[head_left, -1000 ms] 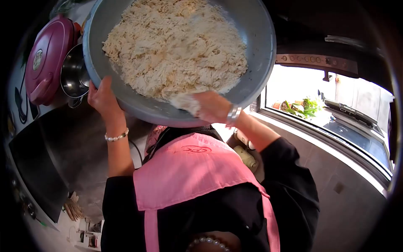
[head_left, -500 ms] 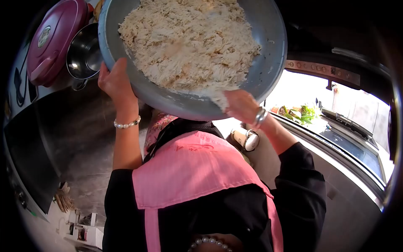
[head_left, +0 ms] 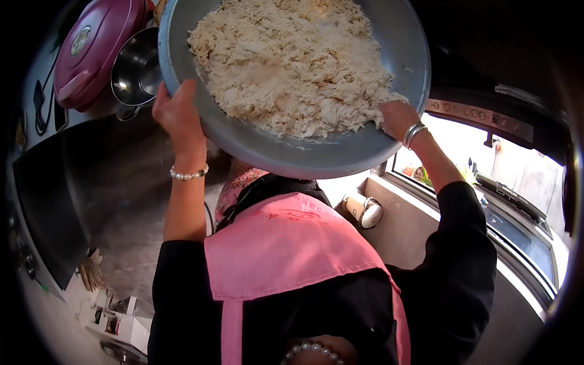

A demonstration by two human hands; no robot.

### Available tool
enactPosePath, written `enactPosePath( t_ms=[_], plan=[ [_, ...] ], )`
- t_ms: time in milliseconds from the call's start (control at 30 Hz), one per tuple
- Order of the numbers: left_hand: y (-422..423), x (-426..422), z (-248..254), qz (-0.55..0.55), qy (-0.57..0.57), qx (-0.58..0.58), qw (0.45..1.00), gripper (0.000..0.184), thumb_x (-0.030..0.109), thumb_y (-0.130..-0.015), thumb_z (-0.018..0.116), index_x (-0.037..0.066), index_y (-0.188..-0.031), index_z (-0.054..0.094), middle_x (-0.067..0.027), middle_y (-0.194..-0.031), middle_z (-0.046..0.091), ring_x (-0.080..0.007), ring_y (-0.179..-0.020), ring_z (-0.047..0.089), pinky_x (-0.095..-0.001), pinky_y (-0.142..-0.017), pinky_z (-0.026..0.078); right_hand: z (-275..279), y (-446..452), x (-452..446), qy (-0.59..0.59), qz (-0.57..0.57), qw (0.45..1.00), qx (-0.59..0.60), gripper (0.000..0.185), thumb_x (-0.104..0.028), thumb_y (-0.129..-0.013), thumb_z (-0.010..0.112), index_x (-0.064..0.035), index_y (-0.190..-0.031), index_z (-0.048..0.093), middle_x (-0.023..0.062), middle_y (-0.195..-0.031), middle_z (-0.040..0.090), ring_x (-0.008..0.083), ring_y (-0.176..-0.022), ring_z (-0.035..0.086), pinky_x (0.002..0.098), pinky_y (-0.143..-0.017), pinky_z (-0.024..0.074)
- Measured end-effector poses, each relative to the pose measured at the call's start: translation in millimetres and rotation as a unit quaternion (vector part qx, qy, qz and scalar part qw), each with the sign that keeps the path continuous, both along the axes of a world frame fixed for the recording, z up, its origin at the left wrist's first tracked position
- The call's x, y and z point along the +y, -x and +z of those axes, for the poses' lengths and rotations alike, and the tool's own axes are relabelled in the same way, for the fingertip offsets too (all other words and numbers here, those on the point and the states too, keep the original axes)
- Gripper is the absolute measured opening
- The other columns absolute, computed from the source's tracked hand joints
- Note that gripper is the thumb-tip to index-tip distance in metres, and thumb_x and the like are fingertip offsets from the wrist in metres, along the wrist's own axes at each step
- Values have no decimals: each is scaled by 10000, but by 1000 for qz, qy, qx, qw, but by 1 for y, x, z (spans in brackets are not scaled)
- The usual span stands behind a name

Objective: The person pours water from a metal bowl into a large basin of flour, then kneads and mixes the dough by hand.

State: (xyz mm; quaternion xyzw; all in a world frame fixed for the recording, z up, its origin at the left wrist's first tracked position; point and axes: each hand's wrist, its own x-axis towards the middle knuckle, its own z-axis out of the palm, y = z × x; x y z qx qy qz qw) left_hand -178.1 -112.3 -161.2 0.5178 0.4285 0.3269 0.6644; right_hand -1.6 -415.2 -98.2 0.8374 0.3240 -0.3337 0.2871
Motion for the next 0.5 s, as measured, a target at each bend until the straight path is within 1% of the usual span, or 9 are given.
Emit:
enactPosePath(
  t_ms=[100, 133, 167, 200, 233, 300, 333, 400, 500],
  plan=[
    [-2, -1, 5, 16, 11, -15, 1000, 141, 29, -722, 564, -34, -847, 583, 16, -741, 549, -64, -646, 448, -218, -600, 387, -15, 38, 4, -51, -40, 995, 73, 376, -180, -766, 601, -126, -1137, 579, 146, -987, 633, 276, -891, 621, 380, -778, 493],
    [-1, -4, 8, 22, 17, -16, 1000, 112, 21, -719, 558, -30, -816, 576, 27, -718, 534, -53, -626, 429, -208, -577, 375, -8, 61, 17, -160, -29, 972, 170, 480, -156, -759, 589, -175, -1232, 512, 122, -1015, 629, 285, -893, 618, 375, -780, 494],
    [-2, -5, 9, 23, 10, -13, 1000, 110, 17, -717, 556, -28, -816, 578, 30, -716, 531, -49, -622, 421, -207, -568, 368, -19, 87, 29, -415, 14, 884, 216, 477, -55, -752, 542, -120, -1224, 506, 145, -1063, 606, 294, -875, 612, 343, -765, 489],
    [-3, -4, 9, 23, 2, -17, 1000, 114, 18, -717, 557, -29, -819, 580, 31, -717, 532, -48, -622, 420, -207, -568, 368, -55, 106, 48, -473, -51, 829, 296, 468, -90, -790, 540, -106, -1252, 470, 119, -1137, 580, 286, -905, 597, 322, -808, 471],
    [-3, -4, 7, 23, -6, -20, 1000, 119, 19, -717, 558, -30, -822, 582, 31, -717, 532, -47, -623, 419, -207, -568, 368, -39, 116, 93, -421, -57, 857, 290, 434, -144, -826, 534, -56, -1245, 464, 89, -1123, 602, 217, -919, 601, 304, -815, 462],
    [0, -5, 3, 14, -25, -23, 999, 129, 24, -718, 561, -33, -831, 586, 30, -723, 537, -48, -625, 420, -206, -570, 370, -75, 121, 154, -498, -132, 792, 326, 389, -190, -839, 520, -35, -1195, 497, 134, -1083, 606, 212, -892, 606, 300, -766, 470],
    [2, -3, 0, 8, -30, -26, 999, 136, 29, -718, 564, -34, -836, 589, 29, -728, 540, -49, -627, 423, -204, -571, 373, -48, 110, 176, -390, -50, 886, 247, 378, -201, -837, 522, -34, -1175, 511, 152, -1066, 605, 219, -888, 606, 299, -758, 471],
    [2, -1, -2, -2, -40, -23, 999, 145, 36, -720, 570, -39, -842, 590, 25, -737, 546, -52, -631, 428, -203, -575, 380, -107, 109, 136, -434, -151, 819, 343, 369, -197, -819, 531, -49, -1157, 526, 159, -1047, 602, 263, -877, 601, 306, -764, 475],
    [1, 0, 0, -6, -14, -38, 999, 141, 41, -729, 574, -48, -838, 580, 9, -750, 552, -56, -651, 440, -204, -586, 401, -70, 95, 39, -461, 43, 851, 247, 376, -154, -730, 568, -55, -1093, 558, 183, -867, 619, 321, -810, 595, 360, -727, 487]
  ],
)
